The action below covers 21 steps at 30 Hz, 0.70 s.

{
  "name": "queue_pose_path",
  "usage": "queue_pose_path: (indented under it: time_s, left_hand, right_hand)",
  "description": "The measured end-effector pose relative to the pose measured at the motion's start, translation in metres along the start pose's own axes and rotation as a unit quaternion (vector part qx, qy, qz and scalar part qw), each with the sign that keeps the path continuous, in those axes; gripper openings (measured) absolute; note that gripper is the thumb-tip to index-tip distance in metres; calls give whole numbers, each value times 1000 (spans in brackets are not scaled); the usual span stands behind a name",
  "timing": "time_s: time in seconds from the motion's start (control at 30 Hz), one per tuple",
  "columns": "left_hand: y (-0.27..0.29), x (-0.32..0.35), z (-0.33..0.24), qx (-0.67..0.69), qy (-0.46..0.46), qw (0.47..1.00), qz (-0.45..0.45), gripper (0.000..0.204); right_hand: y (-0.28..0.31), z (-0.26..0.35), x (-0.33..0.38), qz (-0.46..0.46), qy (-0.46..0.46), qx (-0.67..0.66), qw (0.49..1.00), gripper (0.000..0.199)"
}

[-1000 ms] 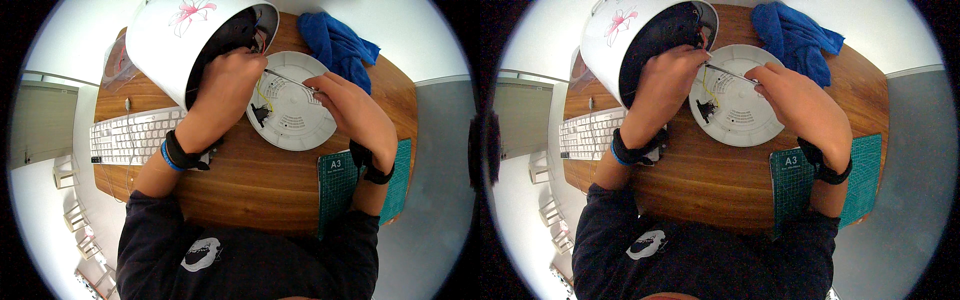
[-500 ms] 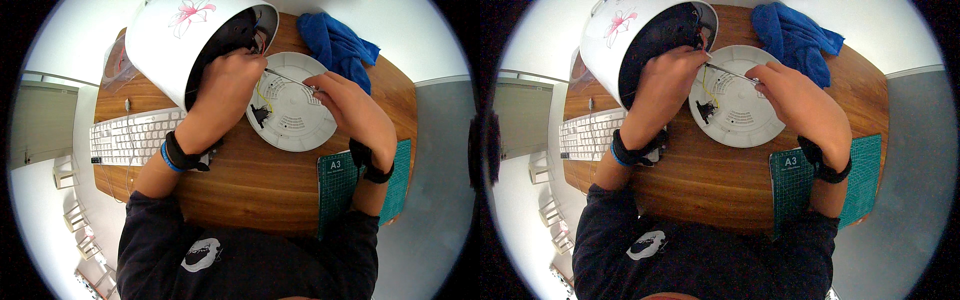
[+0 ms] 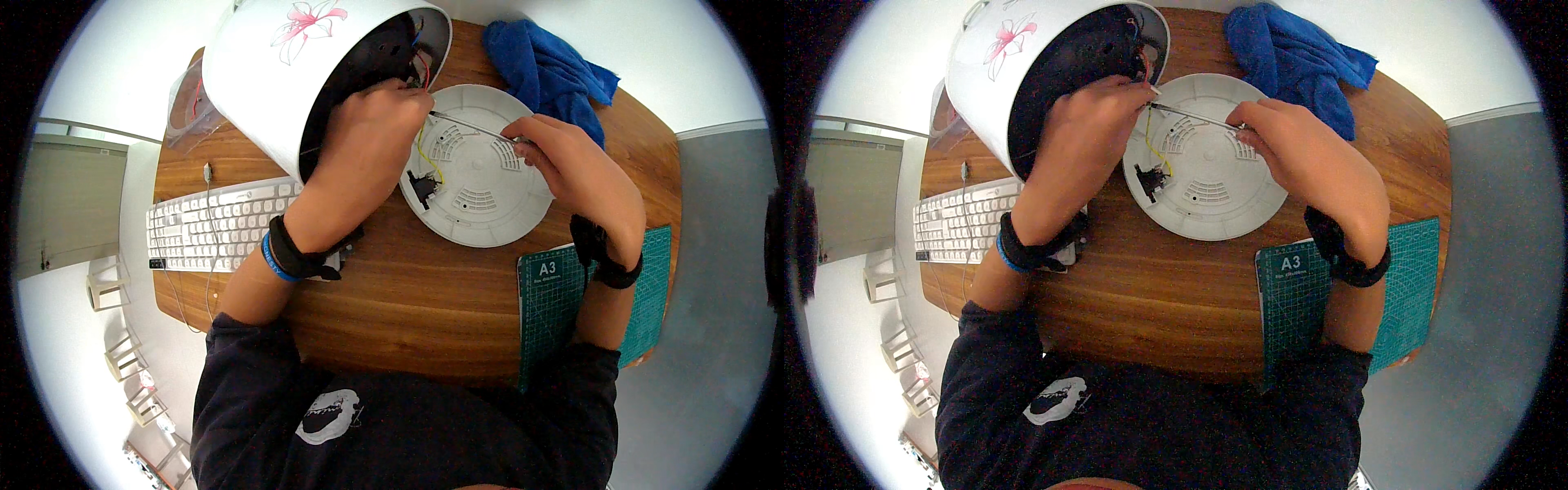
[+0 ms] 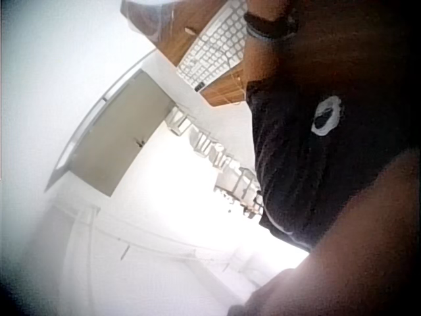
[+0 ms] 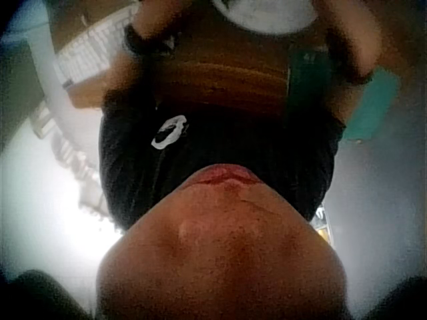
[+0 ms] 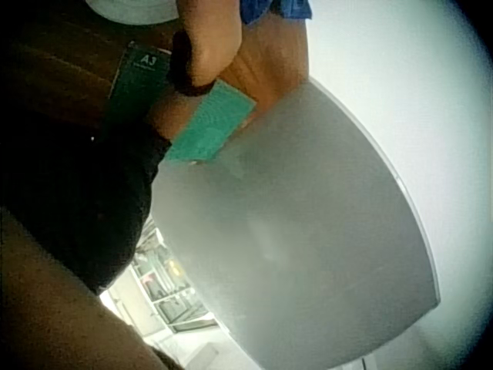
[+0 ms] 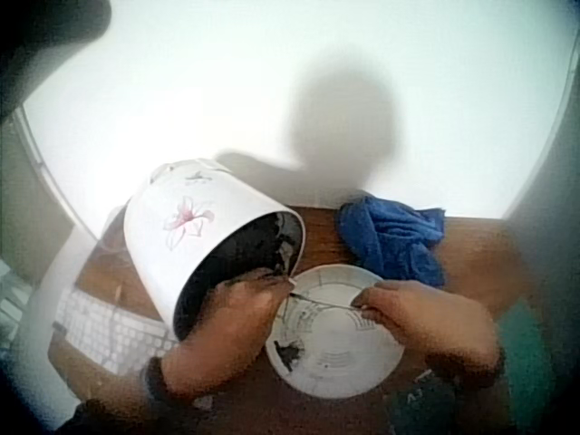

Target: The person wipes the interior and exterior of a white rice cooker with a blue cloth, then uses a screwdriver to remove the bottom cover, exposing the internal wiring and components.

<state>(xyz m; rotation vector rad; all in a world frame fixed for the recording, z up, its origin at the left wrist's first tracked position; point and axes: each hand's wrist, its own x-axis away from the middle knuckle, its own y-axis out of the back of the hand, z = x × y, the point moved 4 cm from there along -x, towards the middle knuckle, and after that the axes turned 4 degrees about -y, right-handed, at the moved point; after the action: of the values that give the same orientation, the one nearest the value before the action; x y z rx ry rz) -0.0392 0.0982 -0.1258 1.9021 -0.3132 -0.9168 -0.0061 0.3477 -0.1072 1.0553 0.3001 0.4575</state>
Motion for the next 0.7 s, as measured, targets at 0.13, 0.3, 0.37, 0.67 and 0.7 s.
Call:
queue_pose_path:
  time_s: [0.13,0.3,0.37,0.67,0.7]
  left_hand:
    - [1,0,-1,-3,-6,1000,-1,23]
    - [2,0,-1,-4,-10,1000,-1,24]
    - [1,0,-1,-7,-7,1000,2,24]
    - [1,0,-1,3,-9,1000,-1,26]
    - [1,0,-1,2,-10,1000,-3,26]
  right_hand:
    - [-1,1,0,-12,3,17,1000,21]
    - [6,12,1,-22,-11,47,999,22]
    - [10,18,2,-28,-7,55,998,24]
    - [17,33,3,-67,6,59,996,25]
    - [17,35,3,-69,5,59,996,24]
